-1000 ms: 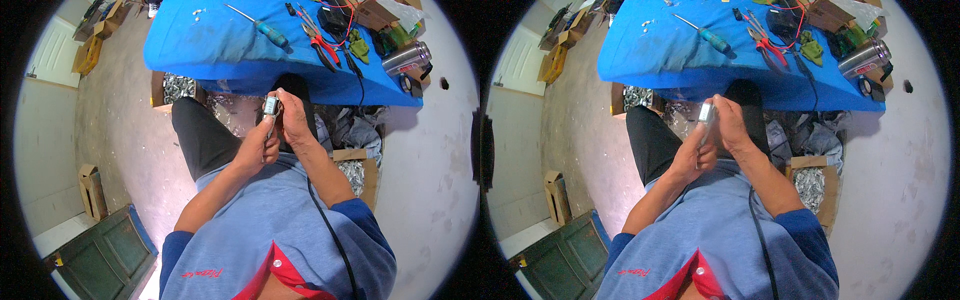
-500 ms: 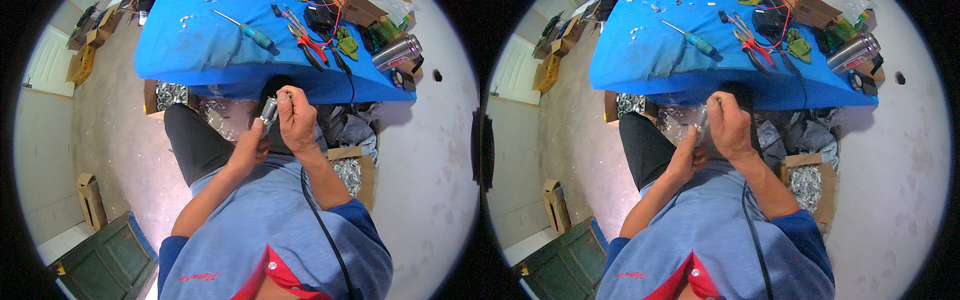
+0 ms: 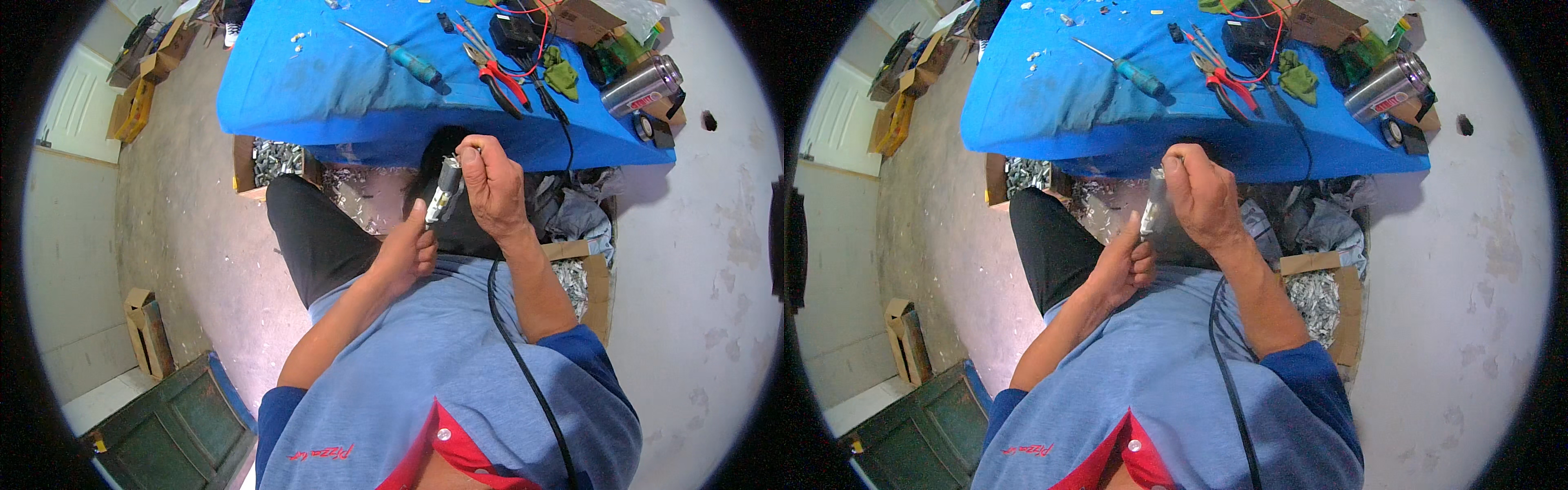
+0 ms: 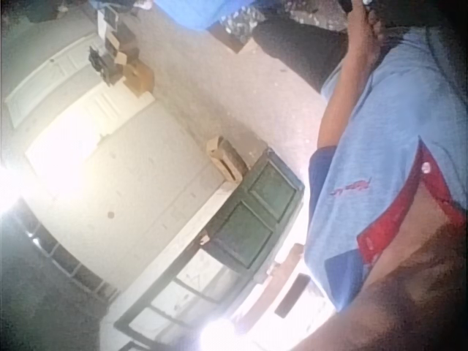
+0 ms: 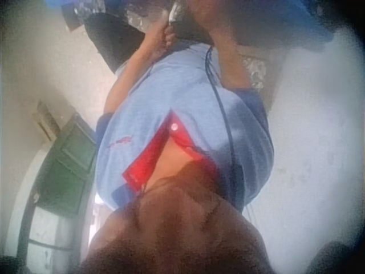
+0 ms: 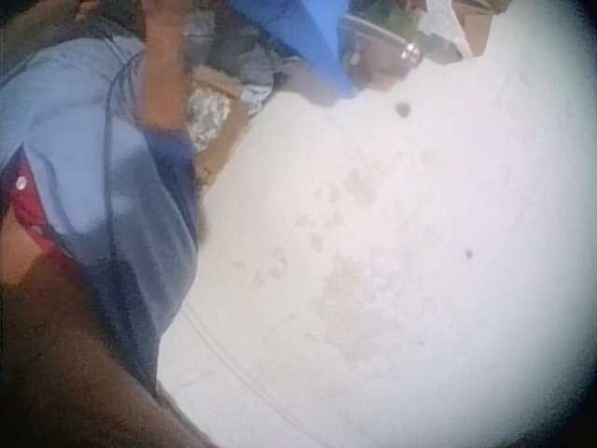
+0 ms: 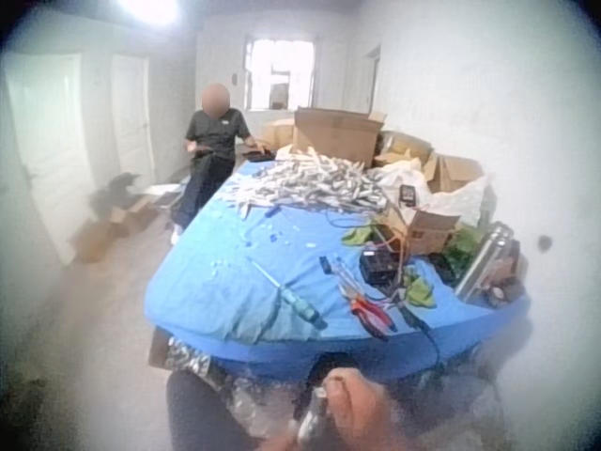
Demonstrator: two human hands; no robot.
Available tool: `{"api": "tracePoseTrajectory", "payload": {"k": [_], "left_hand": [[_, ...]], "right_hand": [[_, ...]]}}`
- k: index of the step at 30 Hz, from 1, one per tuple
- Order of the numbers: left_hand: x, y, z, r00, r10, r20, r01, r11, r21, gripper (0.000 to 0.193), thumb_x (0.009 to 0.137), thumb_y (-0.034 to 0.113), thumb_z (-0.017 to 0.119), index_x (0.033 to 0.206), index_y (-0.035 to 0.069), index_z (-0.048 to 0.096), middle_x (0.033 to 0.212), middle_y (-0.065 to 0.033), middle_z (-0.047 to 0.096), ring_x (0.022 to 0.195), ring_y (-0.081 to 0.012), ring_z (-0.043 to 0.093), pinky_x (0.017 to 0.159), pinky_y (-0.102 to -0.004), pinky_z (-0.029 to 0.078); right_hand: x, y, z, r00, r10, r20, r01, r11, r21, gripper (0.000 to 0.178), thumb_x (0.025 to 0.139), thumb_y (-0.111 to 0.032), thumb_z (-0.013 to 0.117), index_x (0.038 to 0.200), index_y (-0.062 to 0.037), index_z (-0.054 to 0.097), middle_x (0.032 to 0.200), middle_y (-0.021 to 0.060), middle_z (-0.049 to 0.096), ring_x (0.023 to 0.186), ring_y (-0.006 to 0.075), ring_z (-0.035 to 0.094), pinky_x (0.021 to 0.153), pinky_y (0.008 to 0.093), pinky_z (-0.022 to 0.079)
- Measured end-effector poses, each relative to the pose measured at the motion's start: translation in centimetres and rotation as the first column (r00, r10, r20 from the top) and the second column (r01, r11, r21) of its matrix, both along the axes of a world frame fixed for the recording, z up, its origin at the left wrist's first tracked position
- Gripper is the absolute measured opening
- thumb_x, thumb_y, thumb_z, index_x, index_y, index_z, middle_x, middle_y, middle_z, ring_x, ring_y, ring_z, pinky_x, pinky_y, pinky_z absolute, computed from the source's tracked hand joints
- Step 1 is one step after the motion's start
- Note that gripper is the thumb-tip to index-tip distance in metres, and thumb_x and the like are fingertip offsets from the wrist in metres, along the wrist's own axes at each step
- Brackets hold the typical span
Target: The person manipulates a small metal igniter with a white ceramic component by hand, using a screwdriver to tighten a small screw and pliers to hold and bend a metal piece. They work on a blue cloth-covered table cluttered with tools and wires.
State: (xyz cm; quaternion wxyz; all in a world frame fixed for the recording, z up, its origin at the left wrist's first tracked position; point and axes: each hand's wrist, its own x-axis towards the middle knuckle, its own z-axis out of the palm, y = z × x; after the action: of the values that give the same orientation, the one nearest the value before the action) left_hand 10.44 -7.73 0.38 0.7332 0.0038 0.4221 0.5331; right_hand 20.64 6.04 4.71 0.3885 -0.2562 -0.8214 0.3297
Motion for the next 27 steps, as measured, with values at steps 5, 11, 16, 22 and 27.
{"api": "tracePoseTrajectory", "payload": {"k": [5,11,16,22,27], "left_hand": [[-0.3,-0.1,-0.3,0.994,0.004,0.110,-0.013,0.997,0.081,0.062,0.094,0.068,0.039,0.058,0.019,0.028,0.055,0.0059,0.024,0.047,-0.0080,0.023,0.043,-0.0234,0.019],[-0.1,0.0,-0.4,0.997,0.030,0.068,-0.036,0.995,0.098,0.060,0.095,0.065,0.041,0.058,0.019,0.028,0.055,0.0052,0.027,0.046,-0.0081,0.022,0.043,-0.0228,0.019],[0.3,-0.3,0.0,0.994,0.077,0.075,-0.082,0.995,0.057,0.049,0.096,0.058,0.048,0.069,0.019,0.037,0.055,0.0064,0.026,0.046,-0.0067,0.024,0.042,-0.0225,0.021],[0.1,-0.2,0.4,0.994,0.073,0.082,-0.078,0.995,0.062,0.044,0.096,0.055,0.050,0.072,0.020,0.039,0.054,0.0077,0.024,0.044,-0.0061,0.023,0.041,-0.0223,0.020],[-0.2,-0.5,0.1,0.990,0.018,0.137,-0.038,0.989,0.143,0.056,0.096,0.058,0.048,0.059,0.021,0.029,0.051,0.0079,0.024,0.043,-0.0069,0.021,0.043,-0.0233,0.019]], "right_hand": [[-0.1,-0.6,-0.7,0.996,-0.081,-0.026,0.076,0.984,-0.162,0.016,0.098,-0.017,0.052,0.099,-0.0014,0.055,0.074,0.0152,0.061,0.066,0.0293,0.065,0.059,0.0360,0.049],[-0.5,-1.6,-1.4,0.995,-0.086,0.050,0.095,0.973,-0.208,0.023,0.094,-0.020,0.059,0.103,-0.0012,0.047,0.067,0.0150,0.057,0.061,0.0274,0.063,0.055,0.0366,0.048],[0.7,-0.8,-1.9,0.995,0.022,0.102,-0.012,0.995,-0.098,0.021,0.094,-0.015,0.057,0.107,-0.0022,0.046,0.067,0.0184,0.058,0.063,0.0370,0.065,0.053,0.0402,0.048],[4.1,0.8,-1.8,0.970,0.027,0.242,-0.032,0.999,0.018,0.018,0.095,-0.012,0.054,0.109,-0.0036,0.048,0.076,0.0211,0.061,0.071,0.0420,0.064,0.060,0.0452,0.050],[12.0,1.9,-3.4,0.894,-0.317,0.317,0.282,0.947,0.152,0.021,0.096,-0.020,0.050,0.111,-0.0059,0.056,0.086,0.0206,0.065,0.074,0.0417,0.065,0.063,0.0453,0.051]]}}
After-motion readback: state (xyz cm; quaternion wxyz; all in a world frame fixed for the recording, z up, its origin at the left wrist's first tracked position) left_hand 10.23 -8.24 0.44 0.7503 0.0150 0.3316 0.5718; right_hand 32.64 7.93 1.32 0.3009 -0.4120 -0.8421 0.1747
